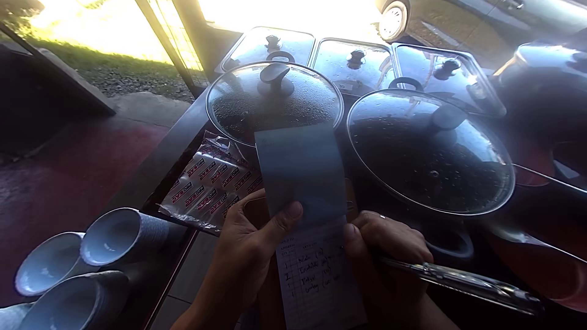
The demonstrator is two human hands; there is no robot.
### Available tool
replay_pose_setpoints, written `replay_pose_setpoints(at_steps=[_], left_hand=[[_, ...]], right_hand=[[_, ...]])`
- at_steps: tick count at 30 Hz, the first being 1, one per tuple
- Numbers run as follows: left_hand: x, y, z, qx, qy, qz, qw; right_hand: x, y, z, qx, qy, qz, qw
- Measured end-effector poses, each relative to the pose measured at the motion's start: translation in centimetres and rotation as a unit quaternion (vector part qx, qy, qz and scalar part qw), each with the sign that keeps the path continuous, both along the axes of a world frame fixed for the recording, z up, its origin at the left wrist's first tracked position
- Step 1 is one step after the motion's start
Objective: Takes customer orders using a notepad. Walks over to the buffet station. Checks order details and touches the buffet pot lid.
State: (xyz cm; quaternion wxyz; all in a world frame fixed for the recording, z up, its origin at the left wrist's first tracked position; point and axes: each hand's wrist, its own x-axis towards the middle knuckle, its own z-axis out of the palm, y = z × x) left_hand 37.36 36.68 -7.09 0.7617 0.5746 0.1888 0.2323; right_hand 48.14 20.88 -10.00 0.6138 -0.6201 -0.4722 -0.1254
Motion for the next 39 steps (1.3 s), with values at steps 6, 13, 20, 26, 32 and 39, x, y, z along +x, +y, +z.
replay_pose_setpoints(at_steps=[6,13,20,26,32,39], left_hand=[[0.0,0.0,0.0,0.000,0.002,0.001,1.000],[0.0,-0.1,0.0,-0.001,0.009,0.004,1.000],[0.1,0.0,0.0,-0.001,0.007,0.003,1.000],[0.3,0.0,0.1,-0.013,0.014,0.015,1.000],[0.5,0.0,0.2,-0.007,0.010,0.011,1.000],[0.8,-0.1,0.4,0.002,0.001,0.005,1.000]], right_hand=[[0.1,-0.1,0.0,0.003,0.003,0.007,1.000],[0.0,-0.2,0.0,-0.013,-0.004,-0.012,1.000],[0.4,-0.4,0.4,0.009,0.026,0.022,0.999],[-0.1,-1.3,0.7,0.040,0.068,0.067,0.995],[-0.4,-1.5,-0.1,0.030,0.064,0.041,0.997],[-0.3,-2.0,0.0,0.026,0.028,0.031,0.999]])
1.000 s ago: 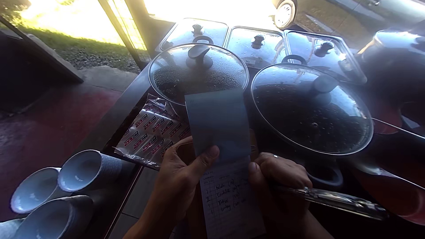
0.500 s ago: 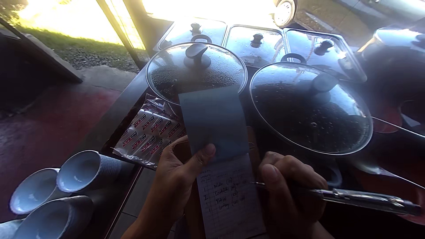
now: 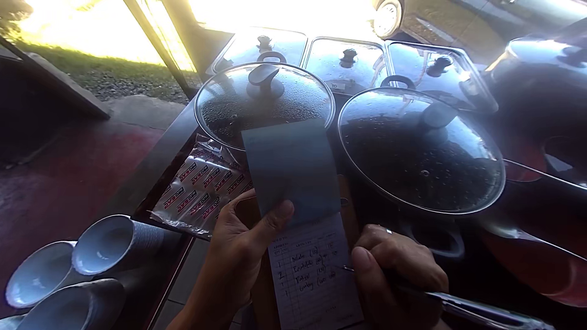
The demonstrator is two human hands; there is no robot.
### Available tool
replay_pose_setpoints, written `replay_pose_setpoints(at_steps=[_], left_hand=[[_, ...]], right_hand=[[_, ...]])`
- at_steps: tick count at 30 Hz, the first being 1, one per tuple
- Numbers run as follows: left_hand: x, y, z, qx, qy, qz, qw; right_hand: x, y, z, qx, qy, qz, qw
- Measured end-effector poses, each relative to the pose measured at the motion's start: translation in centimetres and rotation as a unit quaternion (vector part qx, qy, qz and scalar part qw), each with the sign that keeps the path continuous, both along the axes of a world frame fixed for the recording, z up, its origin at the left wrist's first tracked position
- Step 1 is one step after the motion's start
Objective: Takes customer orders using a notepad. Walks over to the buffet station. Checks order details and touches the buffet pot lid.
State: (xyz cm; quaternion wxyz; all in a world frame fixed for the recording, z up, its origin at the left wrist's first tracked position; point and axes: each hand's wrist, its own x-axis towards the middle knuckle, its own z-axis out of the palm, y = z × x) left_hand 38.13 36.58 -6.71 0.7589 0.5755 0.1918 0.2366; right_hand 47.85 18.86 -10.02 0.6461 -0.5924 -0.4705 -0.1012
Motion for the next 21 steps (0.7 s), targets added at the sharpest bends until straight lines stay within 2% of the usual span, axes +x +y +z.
replay_pose_setpoints(at_steps=[11,15,21], left_hand=[[-0.1,-0.1,-0.1,-0.010,-0.004,0.013,1.000],[0.0,0.3,0.1,-0.001,-0.036,0.014,0.999],[-0.3,1.1,0.0,0.018,-0.029,0.007,0.999]], right_hand=[[-0.1,0.1,-0.5,-0.002,0.000,-0.013,1.000],[0.1,0.6,-0.2,-0.019,-0.014,-0.013,1.000],[0.2,1.4,0.1,-0.040,-0.019,-0.012,0.999]])
